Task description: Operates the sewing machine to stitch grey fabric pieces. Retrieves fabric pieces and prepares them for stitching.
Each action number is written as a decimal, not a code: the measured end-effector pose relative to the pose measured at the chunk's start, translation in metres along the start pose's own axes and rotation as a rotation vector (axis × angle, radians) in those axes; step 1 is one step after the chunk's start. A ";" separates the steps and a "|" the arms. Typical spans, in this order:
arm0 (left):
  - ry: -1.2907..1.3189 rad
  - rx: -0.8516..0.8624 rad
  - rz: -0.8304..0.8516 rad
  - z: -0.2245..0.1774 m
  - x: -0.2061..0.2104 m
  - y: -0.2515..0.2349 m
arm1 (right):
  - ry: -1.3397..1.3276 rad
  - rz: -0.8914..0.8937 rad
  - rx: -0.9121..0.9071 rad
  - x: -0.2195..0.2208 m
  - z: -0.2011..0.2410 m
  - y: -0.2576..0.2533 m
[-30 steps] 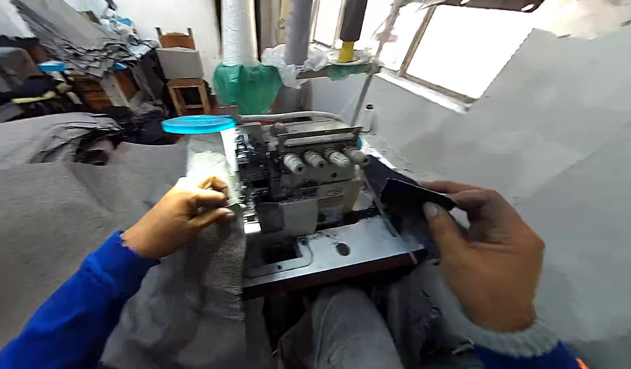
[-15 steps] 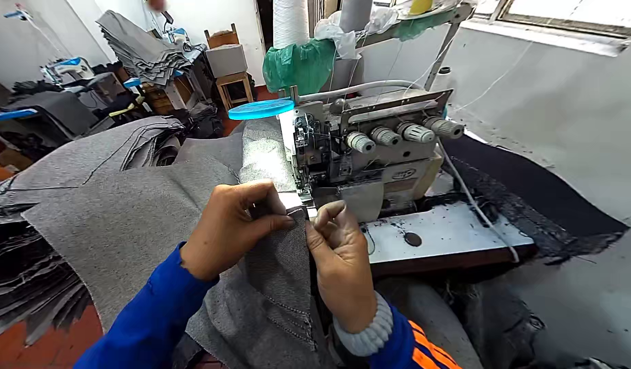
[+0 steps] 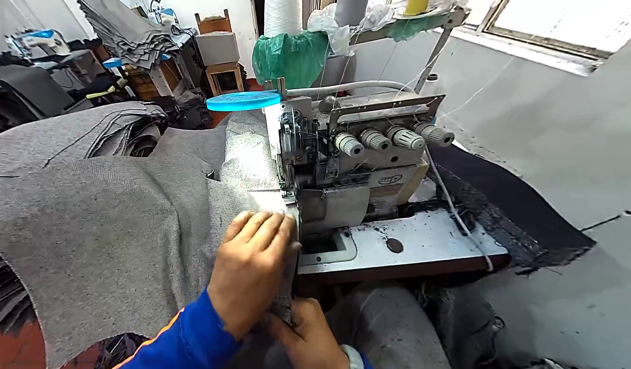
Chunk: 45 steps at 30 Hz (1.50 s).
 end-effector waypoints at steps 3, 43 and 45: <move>0.059 -0.040 0.055 0.005 0.005 -0.010 | -0.023 -0.035 -0.012 -0.014 0.000 -0.013; 0.151 -0.690 0.403 0.142 0.054 0.026 | 1.043 -0.123 -0.132 -0.081 -0.073 -0.029; 0.197 -0.686 0.658 0.161 0.064 -0.008 | 1.057 -0.040 -0.119 -0.080 -0.073 -0.031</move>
Point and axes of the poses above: each hand's wrist, its own y-axis away from the middle knuckle, its own x-axis out of the palm, z = x × y, the point moved 1 cm from there along -y, towards the middle knuckle, and after that the axes turned 7 degrees about y, right-handed, at the moved point
